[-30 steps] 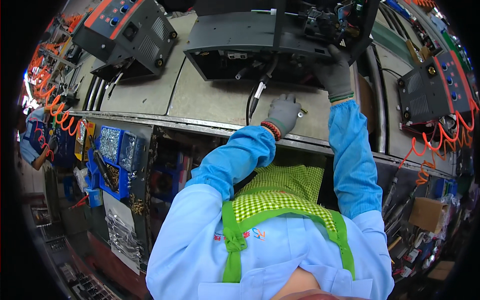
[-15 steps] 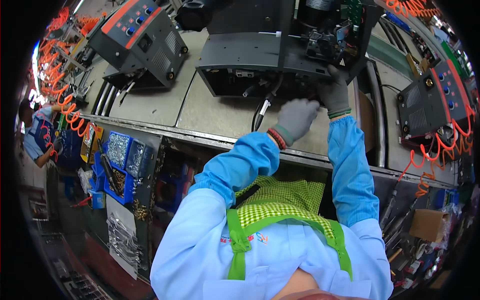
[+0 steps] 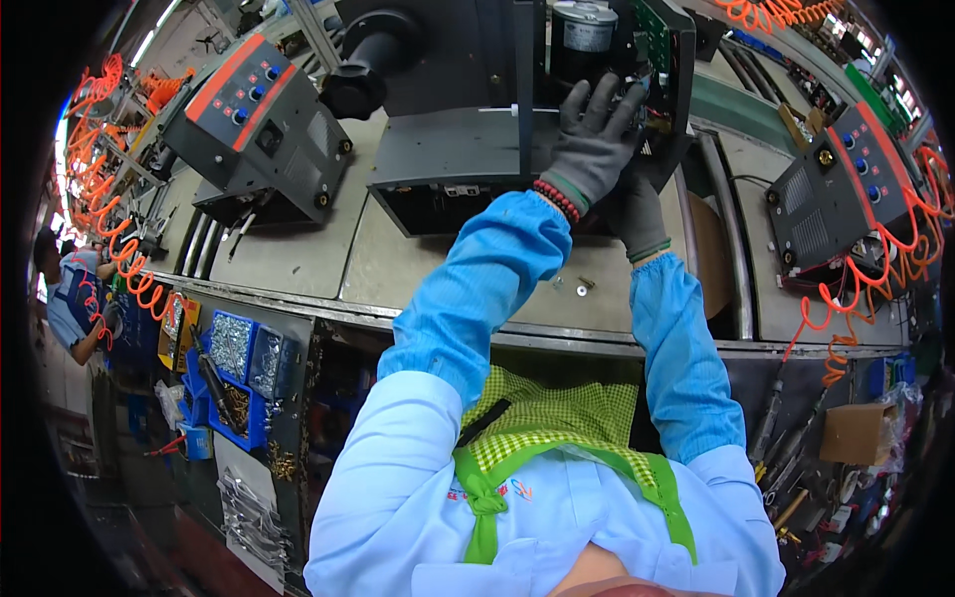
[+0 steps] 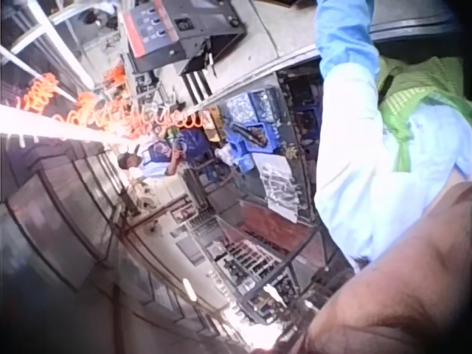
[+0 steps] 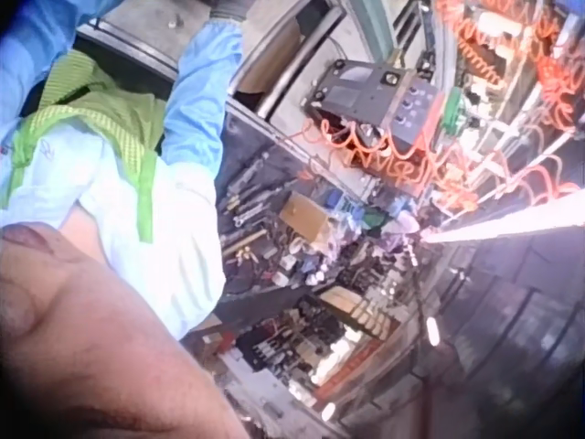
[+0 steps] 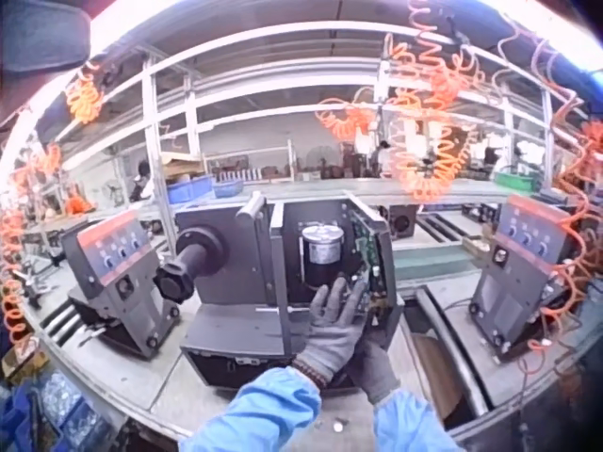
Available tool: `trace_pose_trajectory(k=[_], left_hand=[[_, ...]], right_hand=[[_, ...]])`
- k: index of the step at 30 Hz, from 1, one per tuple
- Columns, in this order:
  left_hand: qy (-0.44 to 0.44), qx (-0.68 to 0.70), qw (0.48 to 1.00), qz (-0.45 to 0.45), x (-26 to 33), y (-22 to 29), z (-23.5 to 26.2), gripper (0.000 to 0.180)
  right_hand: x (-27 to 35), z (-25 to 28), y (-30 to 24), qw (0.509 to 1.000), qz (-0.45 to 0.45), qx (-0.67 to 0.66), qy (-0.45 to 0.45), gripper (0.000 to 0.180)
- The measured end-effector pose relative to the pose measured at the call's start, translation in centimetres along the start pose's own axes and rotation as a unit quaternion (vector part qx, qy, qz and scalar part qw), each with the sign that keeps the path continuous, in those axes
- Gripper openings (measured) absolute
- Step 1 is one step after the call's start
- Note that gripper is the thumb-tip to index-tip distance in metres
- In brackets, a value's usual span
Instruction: The person assembles an electronic device on a workbench, using a pneumatic screwdriver to secure components and a screwdriver to adjust internal parts. They handle various small parts and tools, including pliers and a screwdriver, while working on the device's internal mechanisms.
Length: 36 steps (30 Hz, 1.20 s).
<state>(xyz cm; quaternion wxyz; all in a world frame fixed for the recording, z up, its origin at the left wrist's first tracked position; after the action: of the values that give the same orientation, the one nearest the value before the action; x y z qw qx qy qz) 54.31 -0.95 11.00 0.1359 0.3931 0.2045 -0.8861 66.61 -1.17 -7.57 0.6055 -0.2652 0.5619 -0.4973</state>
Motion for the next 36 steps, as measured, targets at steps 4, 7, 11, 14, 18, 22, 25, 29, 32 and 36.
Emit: trace_pose_trajectory(k=[4,7,11,14,18,22,25,29,32,36], left_hand=[[-0.027,-0.022,0.999,0.004,-0.2,0.7,-1.0,0.035],[-0.070,-0.027,0.997,0.009,0.7,0.5,-1.0,0.034],[-0.080,0.010,0.997,-0.014,1.3,0.5,-0.2,0.032],[-0.025,0.121,0.992,-0.034,2.5,0.4,4.3,0.027],[-0.363,0.262,0.890,0.086,11.3,1.3,1.0,0.018],[-0.542,0.263,0.792,0.101,21.2,1.9,-3.9,0.019],[-0.502,0.289,0.811,0.087,22.3,2.7,-4.6,0.017],[-0.521,0.236,0.820,0.028,22.9,3.6,-5.0,0.015],[-0.491,0.230,0.840,0.021,23.3,3.8,-5.4,0.014],[-0.344,0.392,0.849,0.086,17.4,3.5,0.4,0.013]], right_hand=[[0.2,0.1,0.4,0.981,-0.006,-0.193,0.026,0.039],[-0.5,-2.5,-3.8,0.897,-0.004,-0.442,0.025,0.038],[0.3,-0.8,-3.6,0.999,0.027,0.034,0.001,0.038],[0.6,-0.2,-2.9,0.998,0.002,-0.045,0.033,0.032],[0.7,-0.3,-5.1,0.991,-0.018,0.108,0.078,0.032],[0.5,-1.1,-5.6,0.996,-0.048,0.056,0.058,0.025],[0.1,0.0,-0.9,0.964,-0.049,-0.249,0.078,0.028],[-0.4,-2.9,-5.6,0.873,-0.044,-0.483,0.044,0.033],[0.0,-1.9,-5.3,0.963,-0.039,-0.264,0.033,0.036],[0.6,1.5,0.8,0.982,-0.058,-0.141,0.109,0.034]])
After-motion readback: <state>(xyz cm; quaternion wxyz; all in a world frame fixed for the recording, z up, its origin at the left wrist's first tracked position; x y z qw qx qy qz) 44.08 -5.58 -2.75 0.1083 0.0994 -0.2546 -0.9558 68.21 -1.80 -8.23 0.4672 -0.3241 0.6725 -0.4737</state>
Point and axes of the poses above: each hand's wrist, its own x-axis away from the middle knuckle, its own z-axis out of the back of the hand, y = z × x, the point moved 7 cm from there along -x, towards the middle knuckle, and after that the axes turned 14 degrees about -y, right-handed, at the moved point
